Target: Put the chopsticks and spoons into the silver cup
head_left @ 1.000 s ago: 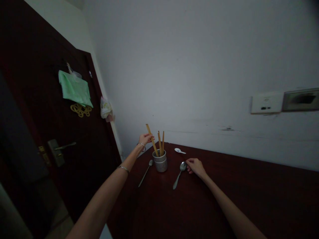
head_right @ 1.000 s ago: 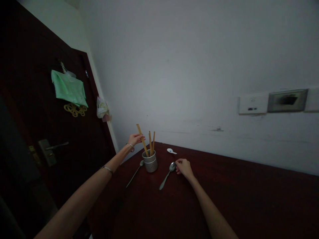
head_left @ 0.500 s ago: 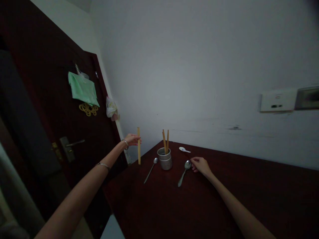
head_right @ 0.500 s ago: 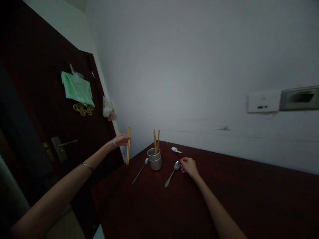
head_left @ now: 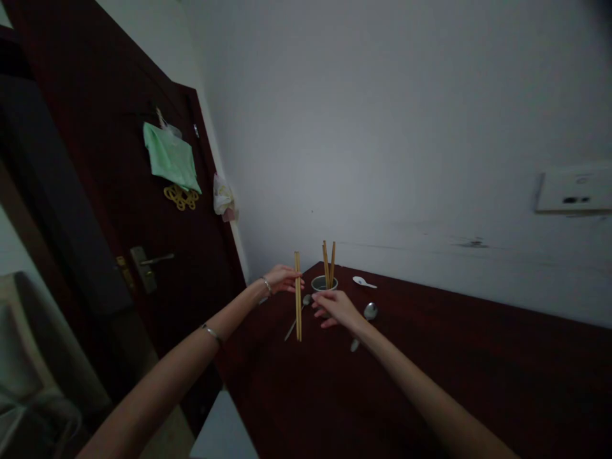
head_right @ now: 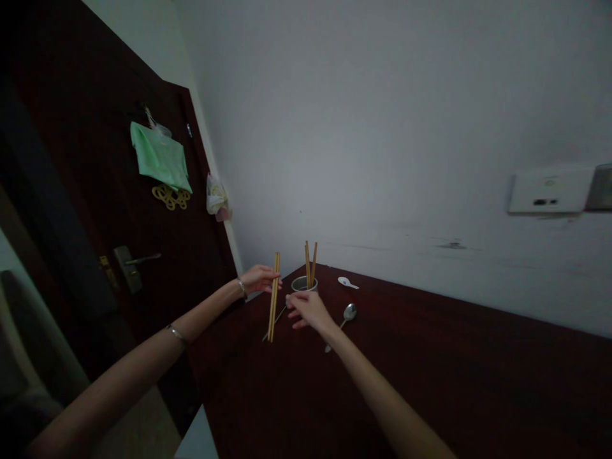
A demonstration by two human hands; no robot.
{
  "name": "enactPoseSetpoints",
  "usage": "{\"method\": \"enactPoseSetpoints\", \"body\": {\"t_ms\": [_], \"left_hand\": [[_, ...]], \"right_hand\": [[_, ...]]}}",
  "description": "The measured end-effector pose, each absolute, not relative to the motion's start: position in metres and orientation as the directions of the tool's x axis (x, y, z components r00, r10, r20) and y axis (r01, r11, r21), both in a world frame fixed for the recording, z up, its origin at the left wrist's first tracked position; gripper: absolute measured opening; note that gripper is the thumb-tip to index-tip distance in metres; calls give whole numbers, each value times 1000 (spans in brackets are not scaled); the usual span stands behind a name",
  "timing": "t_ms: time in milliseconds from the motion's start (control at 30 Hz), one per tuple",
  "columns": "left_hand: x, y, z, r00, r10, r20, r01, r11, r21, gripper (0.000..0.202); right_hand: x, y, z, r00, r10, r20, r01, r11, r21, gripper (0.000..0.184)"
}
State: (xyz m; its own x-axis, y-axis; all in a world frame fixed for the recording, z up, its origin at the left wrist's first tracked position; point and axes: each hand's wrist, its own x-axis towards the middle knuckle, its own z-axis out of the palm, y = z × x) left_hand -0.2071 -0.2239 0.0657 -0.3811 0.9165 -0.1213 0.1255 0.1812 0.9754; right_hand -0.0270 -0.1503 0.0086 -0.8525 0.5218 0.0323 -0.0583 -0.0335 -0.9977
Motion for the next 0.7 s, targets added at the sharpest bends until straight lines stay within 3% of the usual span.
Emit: {"method": "enactPoseSetpoints", "body": {"t_ms": [300, 533, 633, 700], "left_hand": [[-192, -216, 45, -291, 944, -156, 49, 177, 983, 22], [-195, -211, 23, -285, 930, -234, -35, 233, 972, 20], [-207, -207, 20, -347, 915, -206, -31, 208, 978, 17], [-222, -206, 20, -478, 856, -194, 20, 232, 973, 13]], "right_hand": [[-32, -173, -7, -834, 551, 25, -139, -167, -976, 14], [-29, -170, -10, -840, 537, -74, -18, -163, -986, 9], [-26, -167, -11, -877, 471, -99, 57, -102, -993, 8], [-24, -164, -12, -912, 392, -122, 123, -25, -992, 7]]}}
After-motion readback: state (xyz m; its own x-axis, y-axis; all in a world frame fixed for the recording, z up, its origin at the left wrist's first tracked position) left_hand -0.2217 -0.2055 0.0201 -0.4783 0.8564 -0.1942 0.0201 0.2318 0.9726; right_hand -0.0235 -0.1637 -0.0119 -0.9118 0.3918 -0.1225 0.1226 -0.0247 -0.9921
